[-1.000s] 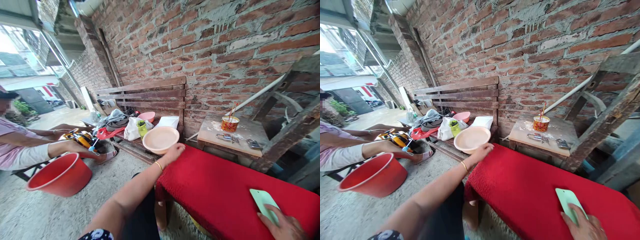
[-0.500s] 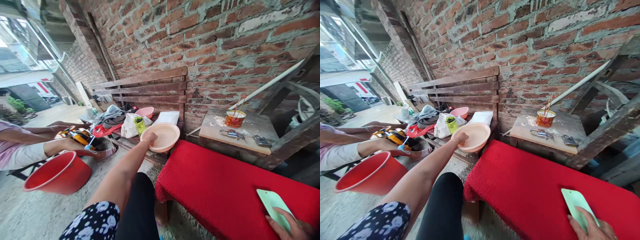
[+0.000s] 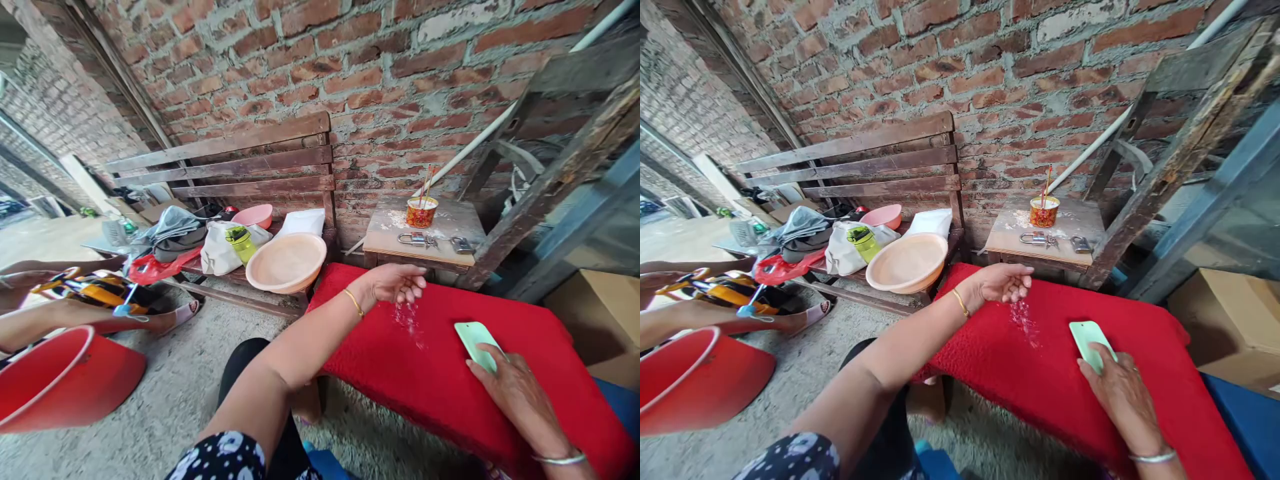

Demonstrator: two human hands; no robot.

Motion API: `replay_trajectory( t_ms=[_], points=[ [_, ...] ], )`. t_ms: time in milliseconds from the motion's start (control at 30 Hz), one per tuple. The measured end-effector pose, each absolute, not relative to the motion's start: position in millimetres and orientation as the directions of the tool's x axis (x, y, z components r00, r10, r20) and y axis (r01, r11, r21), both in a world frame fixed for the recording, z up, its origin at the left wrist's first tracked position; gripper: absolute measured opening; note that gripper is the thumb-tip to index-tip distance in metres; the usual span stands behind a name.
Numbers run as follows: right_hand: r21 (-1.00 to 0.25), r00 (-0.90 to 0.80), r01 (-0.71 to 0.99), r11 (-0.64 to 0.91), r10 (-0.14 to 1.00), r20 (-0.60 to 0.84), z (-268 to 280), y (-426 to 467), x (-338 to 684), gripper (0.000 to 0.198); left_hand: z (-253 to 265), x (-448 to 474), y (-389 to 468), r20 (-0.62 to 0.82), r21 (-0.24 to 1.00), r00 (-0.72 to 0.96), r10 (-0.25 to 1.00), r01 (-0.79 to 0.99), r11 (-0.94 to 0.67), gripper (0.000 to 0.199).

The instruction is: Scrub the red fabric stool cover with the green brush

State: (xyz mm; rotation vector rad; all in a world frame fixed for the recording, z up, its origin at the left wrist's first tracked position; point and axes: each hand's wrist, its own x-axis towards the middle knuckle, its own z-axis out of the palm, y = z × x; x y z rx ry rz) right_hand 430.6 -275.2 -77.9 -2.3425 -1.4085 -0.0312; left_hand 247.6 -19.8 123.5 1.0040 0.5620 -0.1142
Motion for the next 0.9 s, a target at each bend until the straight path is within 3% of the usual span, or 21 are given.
replay_trajectory(
  t_ms=[100, 233, 300, 467, 600, 700, 833, 900],
  points=[
    [-0.32, 0.488, 0.855, -0.408, 0.842, 0.229, -76, -276, 428, 0.06, 129, 238, -12, -0.512, 0.797, 0.83, 0.221, 0.364, 0.482, 0.041],
    [-0.319, 0.486, 0.857, -0.404, 0.839, 0.243, -73, -279, 421, 0.059, 125, 186, 13, -0.594, 0.802, 0.657, 0.464, 0.438, 0.406, 0.041],
    [-0.309, 0.49, 0.857, -0.412, 0.837, 0.244, -72, -279, 419, 0.06, 113, 163, 14, -0.64, 0.765, 0.563, 0.523, 0.533, 0.361, 0.043],
    [-0.299, 0.521, 0.838, -0.456, 0.832, 0.19, -71, -276, 419, 0.058, 83, 162, -17, -0.681, 0.713, 0.596, 0.426, 0.672, 0.2, 0.039],
    [-0.319, 0.534, 0.824, -0.468, 0.829, 0.164, -66, -273, 421, 0.061, 72, 190, -36, -0.584, 0.807, 0.746, 0.32, 0.577, 0.125, 0.041],
    [-0.312, 0.551, 0.812, -0.494, 0.825, 0.126, -61, -274, 419, 0.063, 59, 189, -35, -0.543, 0.803, 0.752, 0.373, 0.595, -0.03, 0.04],
    [-0.288, 0.559, 0.81, -0.511, 0.822, 0.113, -58, -274, 418, 0.066, 29, 155, -27, -0.288, 0.612, 0.772, 0.566, 0.603, -0.512, 0.032],
    [-0.276, 0.559, 0.812, -0.515, 0.821, 0.114, -60, -275, 420, 0.067, 13, 135, -29, -0.141, 0.459, 0.768, 0.625, 0.61, -0.646, 0.041]
  ],
)
